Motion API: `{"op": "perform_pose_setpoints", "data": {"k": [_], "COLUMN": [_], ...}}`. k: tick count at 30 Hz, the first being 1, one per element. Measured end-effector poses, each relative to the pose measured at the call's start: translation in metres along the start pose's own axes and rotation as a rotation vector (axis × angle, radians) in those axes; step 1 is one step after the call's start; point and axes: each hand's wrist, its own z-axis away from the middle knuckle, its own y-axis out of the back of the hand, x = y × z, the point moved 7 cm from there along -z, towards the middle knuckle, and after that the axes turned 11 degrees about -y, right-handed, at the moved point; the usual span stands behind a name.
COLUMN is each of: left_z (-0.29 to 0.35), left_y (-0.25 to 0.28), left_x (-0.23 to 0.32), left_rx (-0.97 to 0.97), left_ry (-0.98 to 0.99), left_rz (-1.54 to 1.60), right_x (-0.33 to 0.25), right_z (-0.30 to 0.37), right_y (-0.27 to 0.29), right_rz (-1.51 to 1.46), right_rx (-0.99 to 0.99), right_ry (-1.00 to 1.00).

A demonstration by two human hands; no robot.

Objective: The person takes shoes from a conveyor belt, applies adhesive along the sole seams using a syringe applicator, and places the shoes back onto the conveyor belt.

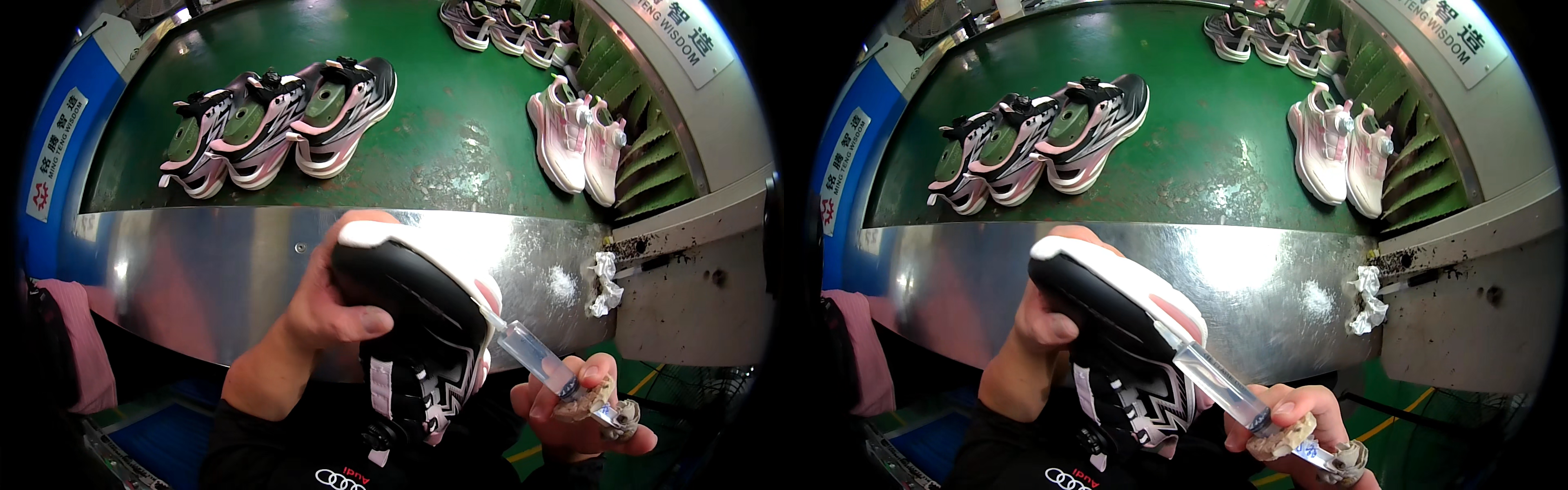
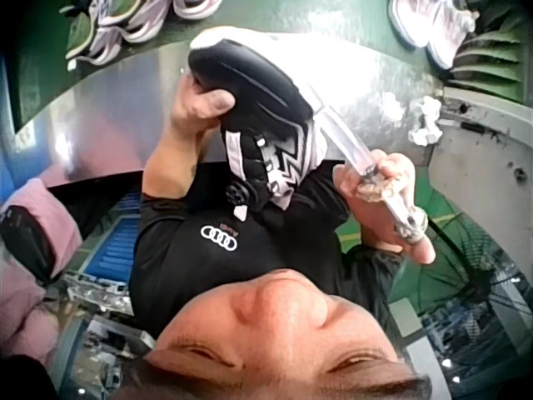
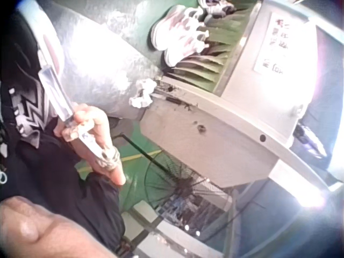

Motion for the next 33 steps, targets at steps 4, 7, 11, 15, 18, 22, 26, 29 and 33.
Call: {"op": "perform_pose_setpoints", "data": {"k": [4,7,11,15,18,22,26,29,33], "left_z": [0.003,0.001,-0.005,-0.007,-0.009,-0.006,0.0,0.001,-0.003], "left_y": [0.008,0.014,0.019,0.02,0.021,0.026,0.033,0.037,0.039], "left_x": [-0.006,-0.011,-0.018,-0.02,-0.022,-0.025,-0.024,-0.022,-0.023], "left_rx": [0.132,0.141,0.157,0.176,0.178,0.196,0.234,0.255,0.274], "left_ry": [0.063,0.116,0.15,0.161,0.166,0.167,0.138,0.12,0.098], "left_rz": [0.069,0.065,0.151,0.199,0.228,0.244,0.255,0.265,0.28], "right_x": [0.007,0.018,0.025,0.032,0.036,0.044,0.049,0.05,0.053], "right_z": [0.003,0.004,0.011,0.015,0.019,0.024,0.03,0.037,0.047], "right_y": [0.001,0.012,0.022,0.026,0.026,0.032,0.04,0.04,0.04], "right_rz": [-0.039,-0.091,-0.066,-0.091,-0.1,-0.115,-0.062,0.056,0.098], "right_rx": [-0.07,0.026,-0.063,-0.028,-0.005,0.004,0.03,-0.016,0.007], "right_ry": [0.011,-0.005,0.043,0.074,0.094,0.09,0.079,0.062,0.037]}}
